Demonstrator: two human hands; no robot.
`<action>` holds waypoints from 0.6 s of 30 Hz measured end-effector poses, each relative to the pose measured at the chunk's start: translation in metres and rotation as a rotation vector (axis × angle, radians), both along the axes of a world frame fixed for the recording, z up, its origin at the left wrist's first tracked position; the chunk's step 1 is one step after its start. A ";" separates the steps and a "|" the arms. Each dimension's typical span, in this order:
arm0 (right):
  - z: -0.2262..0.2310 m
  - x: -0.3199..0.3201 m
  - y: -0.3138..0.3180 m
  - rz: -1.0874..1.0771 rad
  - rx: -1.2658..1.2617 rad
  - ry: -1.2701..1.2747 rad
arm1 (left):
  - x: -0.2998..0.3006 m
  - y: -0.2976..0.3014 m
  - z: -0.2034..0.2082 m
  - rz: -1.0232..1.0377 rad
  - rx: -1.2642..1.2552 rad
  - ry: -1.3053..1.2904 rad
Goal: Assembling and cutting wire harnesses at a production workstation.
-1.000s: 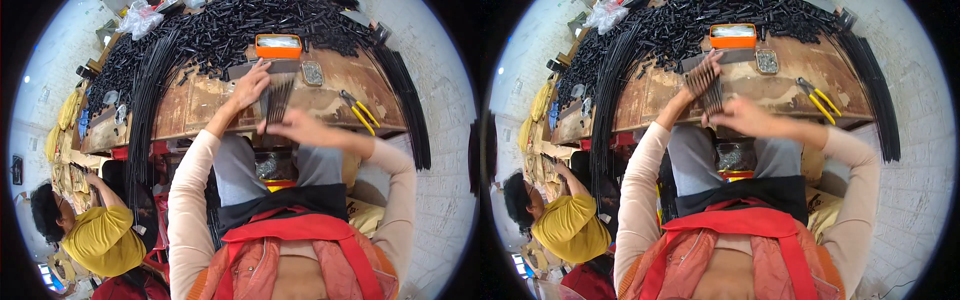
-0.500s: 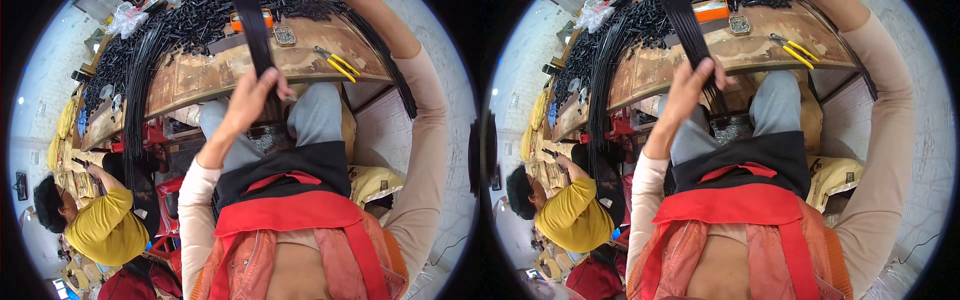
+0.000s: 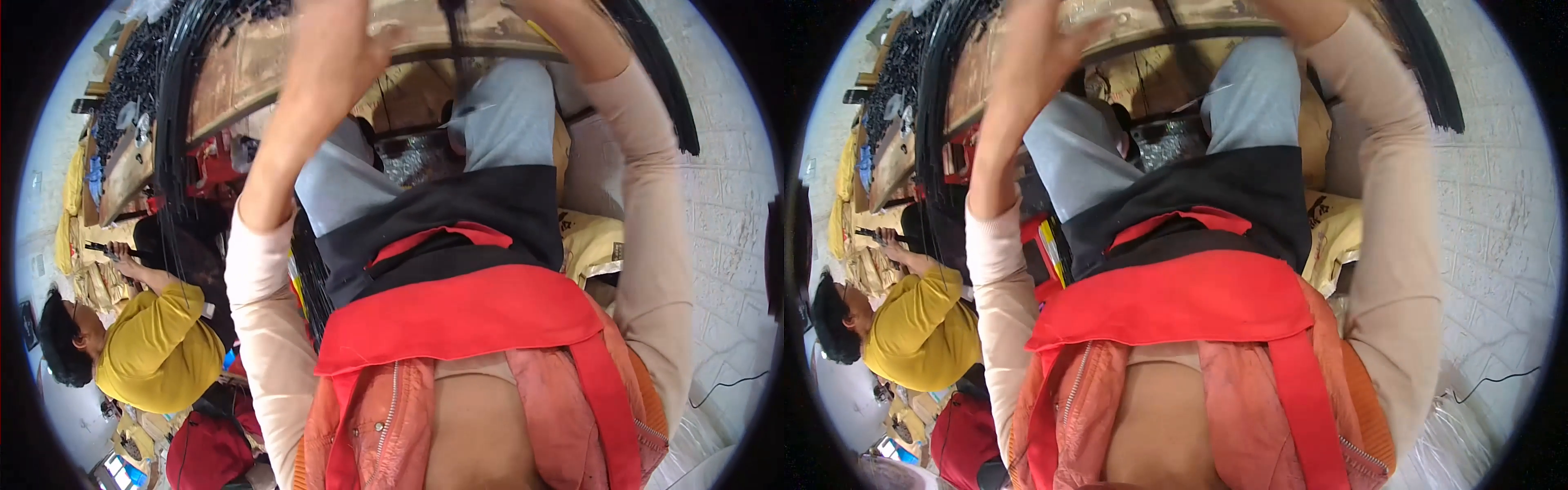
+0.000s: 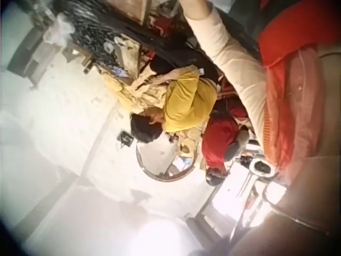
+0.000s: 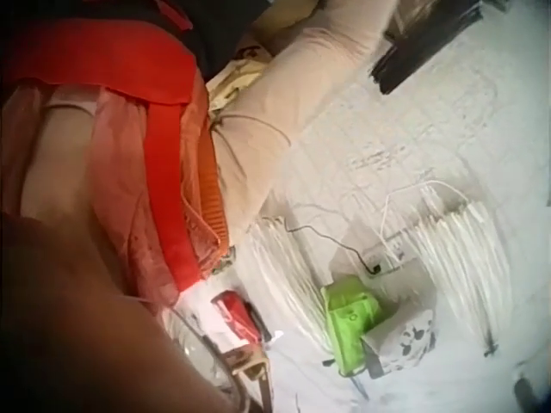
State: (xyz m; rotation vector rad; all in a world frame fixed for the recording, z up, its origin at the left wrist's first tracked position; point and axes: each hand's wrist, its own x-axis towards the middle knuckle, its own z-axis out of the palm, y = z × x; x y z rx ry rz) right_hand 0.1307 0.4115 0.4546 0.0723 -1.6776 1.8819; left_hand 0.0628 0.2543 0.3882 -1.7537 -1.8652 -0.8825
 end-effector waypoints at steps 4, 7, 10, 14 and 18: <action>-0.094 -0.005 -0.021 -0.103 -0.208 -0.088 | -0.014 0.027 -0.098 -0.501 -0.454 -1.150; -0.145 -0.004 -0.031 -0.086 -0.271 -0.112 | -0.007 0.011 -0.136 -0.372 -0.586 -1.233; -0.180 0.003 -0.050 -0.176 -0.213 -0.239 | -0.001 -0.010 -0.162 -0.410 -0.592 -1.174; -0.237 0.025 -0.074 -0.122 -0.349 -0.329 | 0.024 -0.038 -0.216 -0.371 -0.617 -1.077; -0.252 0.046 -0.080 0.003 -0.421 -0.383 | 0.044 -0.060 -0.226 -0.353 -0.705 -1.519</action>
